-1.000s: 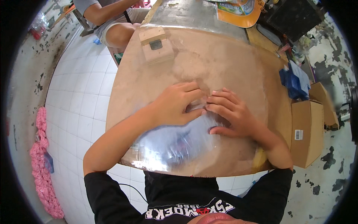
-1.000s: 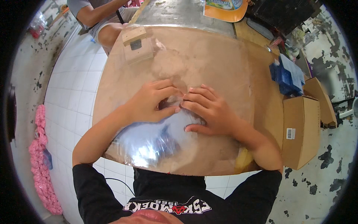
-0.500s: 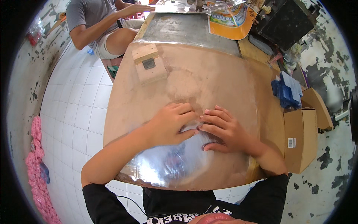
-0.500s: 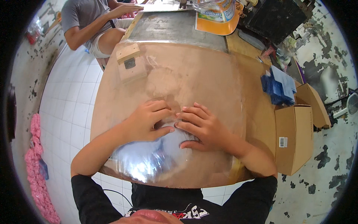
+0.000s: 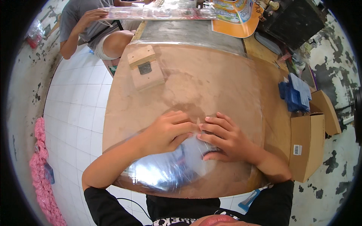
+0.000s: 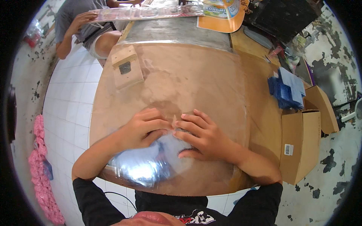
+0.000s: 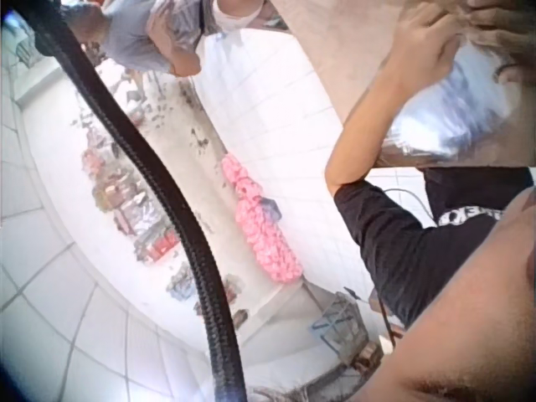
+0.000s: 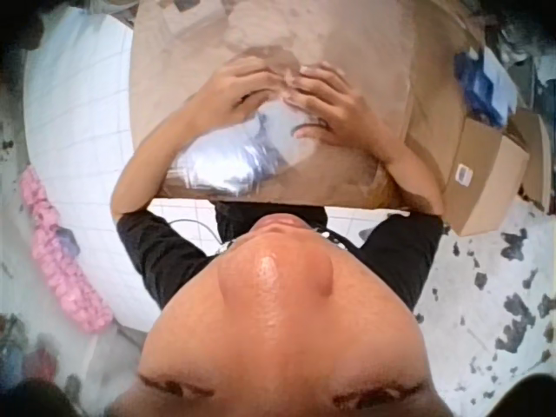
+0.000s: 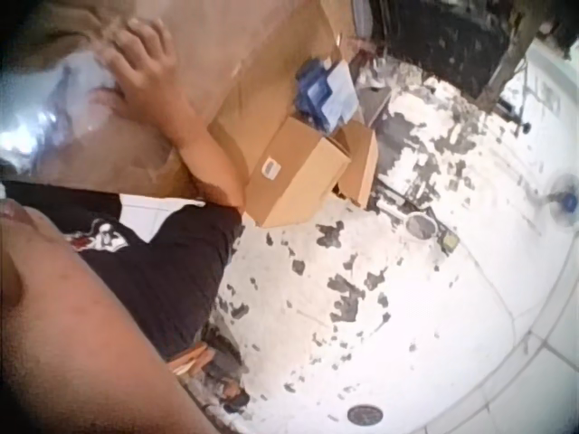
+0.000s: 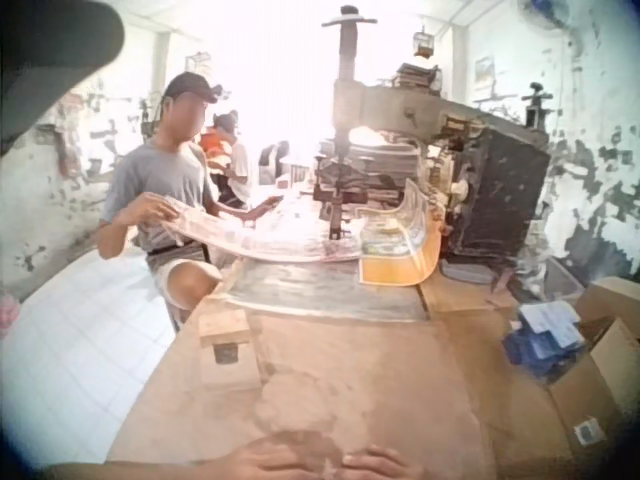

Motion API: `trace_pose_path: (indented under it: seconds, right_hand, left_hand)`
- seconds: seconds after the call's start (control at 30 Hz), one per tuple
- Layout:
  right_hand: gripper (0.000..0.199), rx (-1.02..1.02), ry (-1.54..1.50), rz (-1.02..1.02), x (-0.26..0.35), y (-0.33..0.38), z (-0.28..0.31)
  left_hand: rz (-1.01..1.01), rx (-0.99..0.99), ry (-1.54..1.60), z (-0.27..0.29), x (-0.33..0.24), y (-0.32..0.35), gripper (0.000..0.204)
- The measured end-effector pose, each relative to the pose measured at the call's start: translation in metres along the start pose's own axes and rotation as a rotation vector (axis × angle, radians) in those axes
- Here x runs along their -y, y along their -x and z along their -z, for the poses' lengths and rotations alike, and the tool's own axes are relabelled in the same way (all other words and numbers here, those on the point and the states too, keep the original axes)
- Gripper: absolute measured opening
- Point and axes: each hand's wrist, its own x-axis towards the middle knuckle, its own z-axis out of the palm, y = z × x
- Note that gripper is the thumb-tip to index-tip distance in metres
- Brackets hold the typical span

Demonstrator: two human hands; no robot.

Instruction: The person holds up and handles several thin, clear plastic sheets over a light brown surface, turning them over and aligning them one at a time.

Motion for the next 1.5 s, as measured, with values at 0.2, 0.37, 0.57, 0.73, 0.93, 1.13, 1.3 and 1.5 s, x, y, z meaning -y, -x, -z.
trace_pose_path:
  seconds: [0.2,0.37,0.57,0.73,0.93,1.13,1.3,1.5]
  right_hand:
    - [0.049,-0.023,-0.025,0.016,-0.001,0.002,-0.003]
    - [0.050,-0.006,-0.096,0.003,0.002,0.002,0.002]
    - [0.043,-0.127,-0.359,-0.169,-0.002,0.008,-0.004]
    - [0.035,-0.086,-0.426,-0.198,0.002,0.003,0.000]
    - [0.022,-0.151,-0.523,-0.320,0.023,-0.008,0.003]
    - [0.019,-0.465,-0.908,-0.776,0.024,-0.007,0.004]
    - [0.021,-0.749,-1.022,-0.827,-0.005,0.000,-0.007]
    - [0.021,-0.753,-1.158,-0.732,-0.012,0.008,-0.011]
  left_hand:
    - [0.008,-0.012,-0.023,-0.001,-0.001,0.001,0.019]
    - [-0.036,-0.002,-0.097,0.001,-0.005,0.004,0.022]
    - [-0.048,-0.118,0.017,-0.005,-0.003,0.004,0.025]
    - [-0.034,-0.143,0.063,-0.002,-0.010,0.007,0.024]
    - [0.093,-0.270,0.273,0.001,-0.018,0.010,0.022]
    - [0.447,0.007,0.742,0.029,-0.031,0.012,0.034]
    - [0.529,-0.050,0.656,0.030,-0.004,0.014,0.029]
    - [0.633,-0.448,0.794,0.021,0.000,0.006,0.013]
